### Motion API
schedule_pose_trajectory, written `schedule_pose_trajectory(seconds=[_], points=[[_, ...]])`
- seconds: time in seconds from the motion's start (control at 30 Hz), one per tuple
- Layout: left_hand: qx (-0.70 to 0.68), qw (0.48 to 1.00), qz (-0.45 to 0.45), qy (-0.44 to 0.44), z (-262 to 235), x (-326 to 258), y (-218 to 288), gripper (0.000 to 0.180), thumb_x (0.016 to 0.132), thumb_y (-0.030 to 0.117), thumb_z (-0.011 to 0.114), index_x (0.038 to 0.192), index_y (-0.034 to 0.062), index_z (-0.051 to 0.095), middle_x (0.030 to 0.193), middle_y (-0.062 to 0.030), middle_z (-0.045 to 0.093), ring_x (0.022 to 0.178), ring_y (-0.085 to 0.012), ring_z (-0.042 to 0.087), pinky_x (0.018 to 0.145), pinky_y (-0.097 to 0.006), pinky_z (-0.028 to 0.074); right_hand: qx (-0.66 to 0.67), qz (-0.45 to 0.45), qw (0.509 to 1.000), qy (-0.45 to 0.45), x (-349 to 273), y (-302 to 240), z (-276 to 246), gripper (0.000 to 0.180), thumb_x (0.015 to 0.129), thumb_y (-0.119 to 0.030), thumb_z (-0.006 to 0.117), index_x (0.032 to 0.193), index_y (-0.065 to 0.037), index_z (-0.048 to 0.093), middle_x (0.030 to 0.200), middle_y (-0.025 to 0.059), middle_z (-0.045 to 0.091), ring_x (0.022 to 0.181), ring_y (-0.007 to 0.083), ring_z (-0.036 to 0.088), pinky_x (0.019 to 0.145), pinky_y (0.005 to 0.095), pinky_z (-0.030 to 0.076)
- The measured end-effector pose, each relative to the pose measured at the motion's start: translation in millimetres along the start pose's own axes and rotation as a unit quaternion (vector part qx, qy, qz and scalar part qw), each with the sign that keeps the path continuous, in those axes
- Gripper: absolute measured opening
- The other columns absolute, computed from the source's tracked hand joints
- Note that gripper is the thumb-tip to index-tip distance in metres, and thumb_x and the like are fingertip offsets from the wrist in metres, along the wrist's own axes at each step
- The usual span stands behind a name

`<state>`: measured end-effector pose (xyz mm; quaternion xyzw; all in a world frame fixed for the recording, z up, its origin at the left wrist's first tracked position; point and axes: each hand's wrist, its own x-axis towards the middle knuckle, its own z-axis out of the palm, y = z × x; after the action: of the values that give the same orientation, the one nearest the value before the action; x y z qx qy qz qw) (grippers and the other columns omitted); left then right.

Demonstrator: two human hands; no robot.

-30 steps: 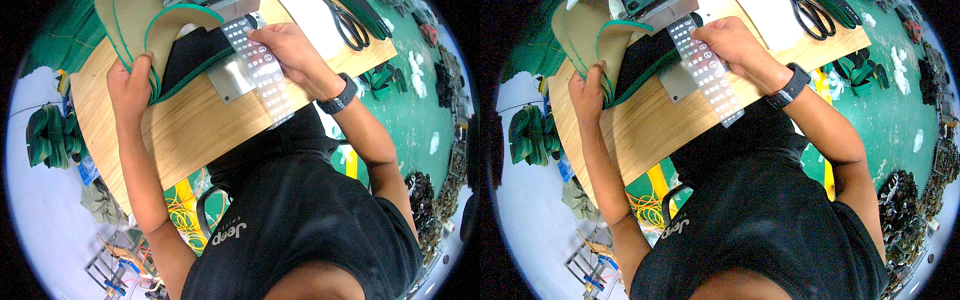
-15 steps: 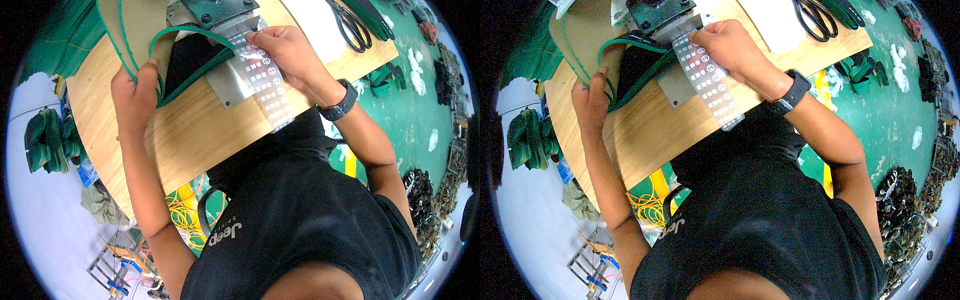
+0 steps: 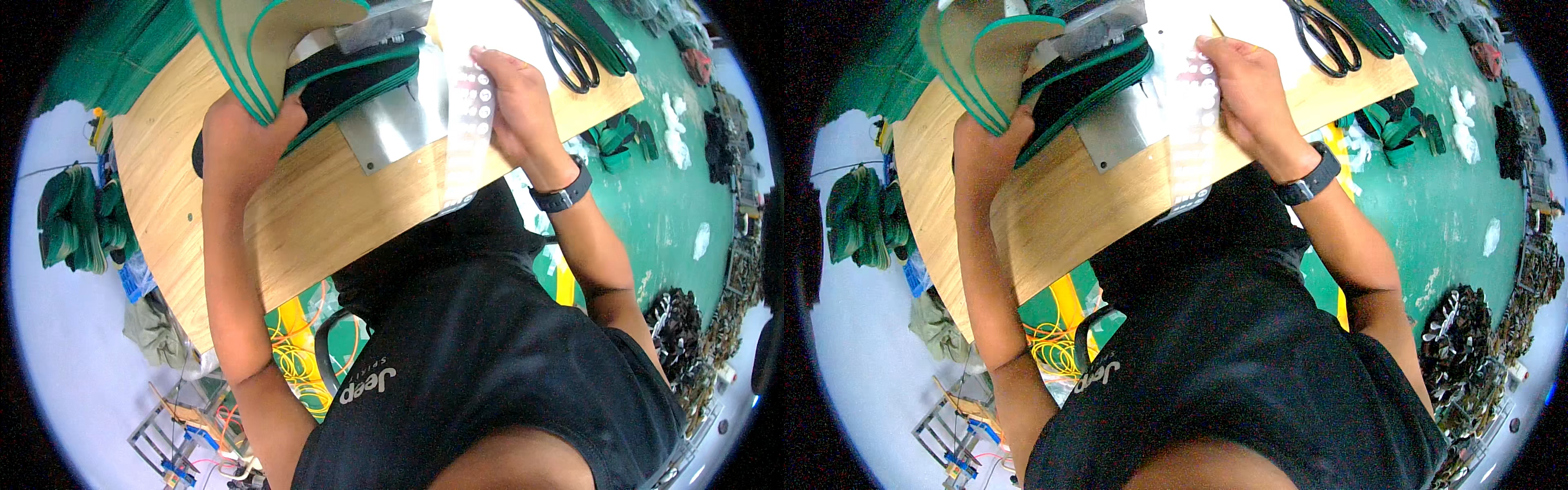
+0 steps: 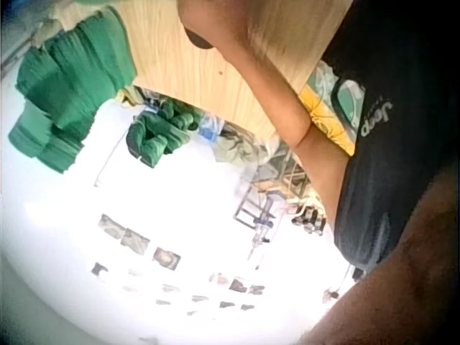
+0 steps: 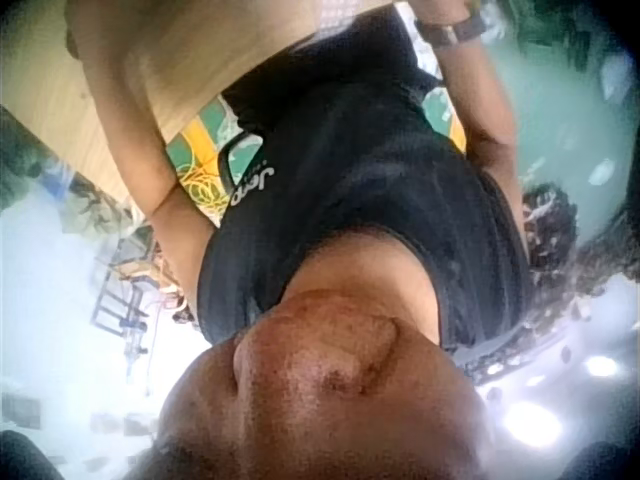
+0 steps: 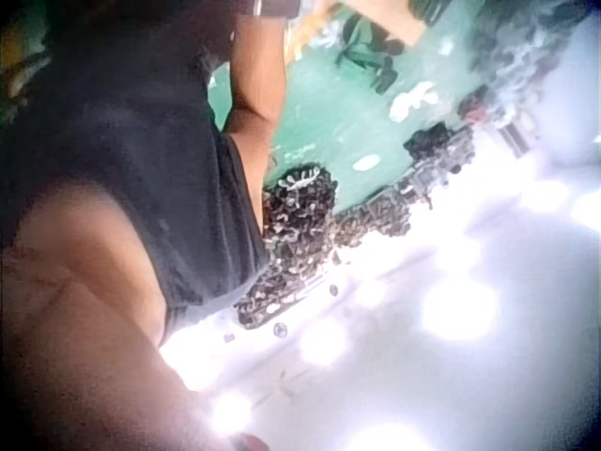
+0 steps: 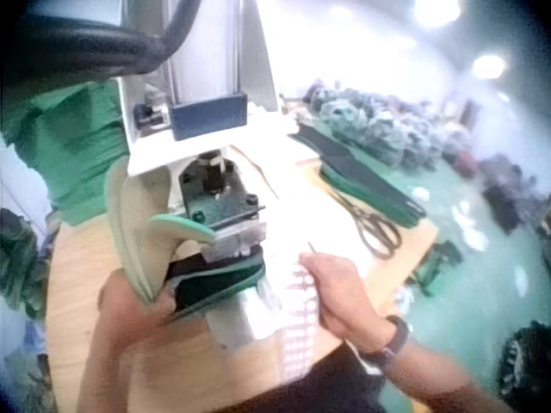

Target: The person applies adhesive labels to shoe insoles using a guide on a workbench, trims the labels with scissors, and bundles finished insoles with a rubber band.

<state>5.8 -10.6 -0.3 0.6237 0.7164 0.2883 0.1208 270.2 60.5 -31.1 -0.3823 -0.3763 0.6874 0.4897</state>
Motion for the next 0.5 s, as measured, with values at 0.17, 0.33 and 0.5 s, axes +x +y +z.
schedule_pose_trajectory(seconds=[0.17, 0.33, 0.5], points=[[-0.231, 0.966, -0.05, 0.105, -3, 2, -21, 0.021, 0.078, 0.016, 0.064, 0.089, -0.0017, 0.065, 0.077, -0.0017, 0.063, 0.071, -0.0088, 0.055, 0.067, -0.026, 0.045, -0.12, 0.076, 0.984, -0.11, 20, 15, 18, 0.019, 0.088, -0.014, 0.059, 0.081, 0.004, 0.063, 0.068, 0.0098, 0.066, 0.051, 0.0136, 0.06, 0.049, 0.0228, 0.05], [-0.296, 0.945, -0.036, 0.134, -3, 3, -28, 0.021, 0.079, 0.014, 0.064, 0.092, -0.0026, 0.065, 0.082, -0.0029, 0.064, 0.075, -0.0106, 0.056, 0.07, -0.025, 0.045, -0.181, 0.1, 0.97, -0.124, 24, 19, 21, 0.018, 0.089, -0.017, 0.062, 0.08, -0.002, 0.063, 0.07, 0.0044, 0.064, 0.057, 0.0067, 0.062, 0.048, 0.0171, 0.05], [-0.285, 0.95, -0.022, 0.124, -3, 2, -26, 0.02, 0.08, 0.014, 0.063, 0.091, -0.0027, 0.064, 0.082, -0.0027, 0.064, 0.075, -0.0103, 0.056, 0.07, -0.025, 0.045, -0.204, 0.099, 0.966, -0.121, 25, 17, 21, 0.018, 0.089, -0.017, 0.063, 0.081, -0.002, 0.063, 0.071, 0.0035, 0.064, 0.054, 0.0072, 0.061, 0.048, 0.017, 0.05]])
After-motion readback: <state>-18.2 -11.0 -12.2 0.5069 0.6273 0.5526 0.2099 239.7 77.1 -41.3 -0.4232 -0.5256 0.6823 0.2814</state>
